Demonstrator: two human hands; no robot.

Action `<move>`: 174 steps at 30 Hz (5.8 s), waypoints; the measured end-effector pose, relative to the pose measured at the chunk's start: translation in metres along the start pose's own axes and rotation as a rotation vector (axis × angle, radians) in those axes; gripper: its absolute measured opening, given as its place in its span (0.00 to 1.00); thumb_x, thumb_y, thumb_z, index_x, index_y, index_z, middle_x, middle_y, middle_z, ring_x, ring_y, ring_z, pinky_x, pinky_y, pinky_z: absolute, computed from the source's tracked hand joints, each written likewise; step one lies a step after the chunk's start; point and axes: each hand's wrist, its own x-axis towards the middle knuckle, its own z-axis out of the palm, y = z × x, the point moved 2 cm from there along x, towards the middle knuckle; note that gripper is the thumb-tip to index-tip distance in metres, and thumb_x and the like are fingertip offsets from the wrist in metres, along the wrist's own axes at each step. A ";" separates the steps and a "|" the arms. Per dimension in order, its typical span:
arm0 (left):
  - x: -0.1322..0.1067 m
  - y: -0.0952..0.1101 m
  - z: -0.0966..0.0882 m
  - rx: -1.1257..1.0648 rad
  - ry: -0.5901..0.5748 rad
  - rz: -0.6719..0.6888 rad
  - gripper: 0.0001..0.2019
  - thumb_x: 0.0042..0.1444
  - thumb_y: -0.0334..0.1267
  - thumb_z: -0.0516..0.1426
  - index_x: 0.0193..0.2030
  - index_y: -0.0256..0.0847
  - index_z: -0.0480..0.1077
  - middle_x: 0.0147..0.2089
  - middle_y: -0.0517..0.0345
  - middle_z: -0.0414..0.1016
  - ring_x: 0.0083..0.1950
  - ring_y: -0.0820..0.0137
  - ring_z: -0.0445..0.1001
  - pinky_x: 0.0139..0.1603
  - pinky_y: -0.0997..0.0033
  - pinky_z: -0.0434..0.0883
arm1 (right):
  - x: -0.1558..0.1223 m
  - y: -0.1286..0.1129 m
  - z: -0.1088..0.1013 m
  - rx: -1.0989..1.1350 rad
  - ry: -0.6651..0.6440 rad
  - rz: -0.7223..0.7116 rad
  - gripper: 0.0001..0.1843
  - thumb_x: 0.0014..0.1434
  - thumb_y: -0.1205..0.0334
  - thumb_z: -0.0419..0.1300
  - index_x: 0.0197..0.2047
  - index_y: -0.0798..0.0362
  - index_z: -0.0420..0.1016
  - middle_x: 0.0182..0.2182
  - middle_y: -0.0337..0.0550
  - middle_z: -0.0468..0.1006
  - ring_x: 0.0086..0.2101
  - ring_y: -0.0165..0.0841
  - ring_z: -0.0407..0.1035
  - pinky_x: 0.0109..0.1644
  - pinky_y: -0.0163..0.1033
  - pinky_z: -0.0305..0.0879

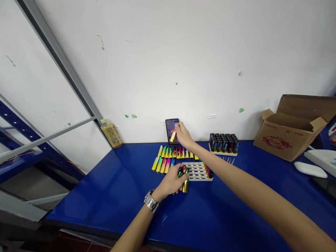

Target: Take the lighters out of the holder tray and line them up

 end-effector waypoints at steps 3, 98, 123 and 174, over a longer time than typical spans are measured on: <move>-0.003 0.002 -0.001 0.013 -0.001 0.027 0.15 0.58 0.43 0.56 0.48 0.37 0.64 0.15 0.71 0.60 0.13 0.76 0.59 0.12 0.80 0.56 | -0.040 0.003 0.008 0.024 0.124 0.050 0.15 0.68 0.46 0.37 0.35 0.45 0.52 0.30 0.38 0.68 0.33 0.37 0.66 0.36 0.41 0.63; -0.028 -0.040 -0.018 1.186 0.387 0.705 0.20 0.68 0.41 0.45 0.61 0.34 0.63 0.60 0.42 0.70 0.63 0.56 0.66 0.61 0.52 0.66 | -0.148 0.046 -0.017 -0.904 -0.333 -0.306 0.36 0.63 0.43 0.50 0.67 0.56 0.58 0.67 0.58 0.56 0.66 0.52 0.47 0.66 0.60 0.45; 0.012 -0.051 -0.039 1.063 0.275 0.573 0.37 0.61 0.61 0.47 0.69 0.36 0.55 0.70 0.36 0.55 0.71 0.53 0.53 0.68 0.50 0.57 | -0.152 0.048 -0.015 -1.050 -0.340 -0.188 0.45 0.63 0.36 0.44 0.70 0.62 0.52 0.67 0.63 0.53 0.67 0.53 0.43 0.69 0.60 0.37; 0.034 -0.060 -0.065 1.166 0.339 0.328 0.45 0.56 0.70 0.41 0.70 0.39 0.53 0.71 0.40 0.52 0.72 0.53 0.52 0.66 0.52 0.58 | -0.096 0.060 -0.009 -0.951 -0.562 -0.216 0.50 0.62 0.30 0.35 0.72 0.62 0.42 0.70 0.62 0.42 0.69 0.49 0.33 0.69 0.58 0.38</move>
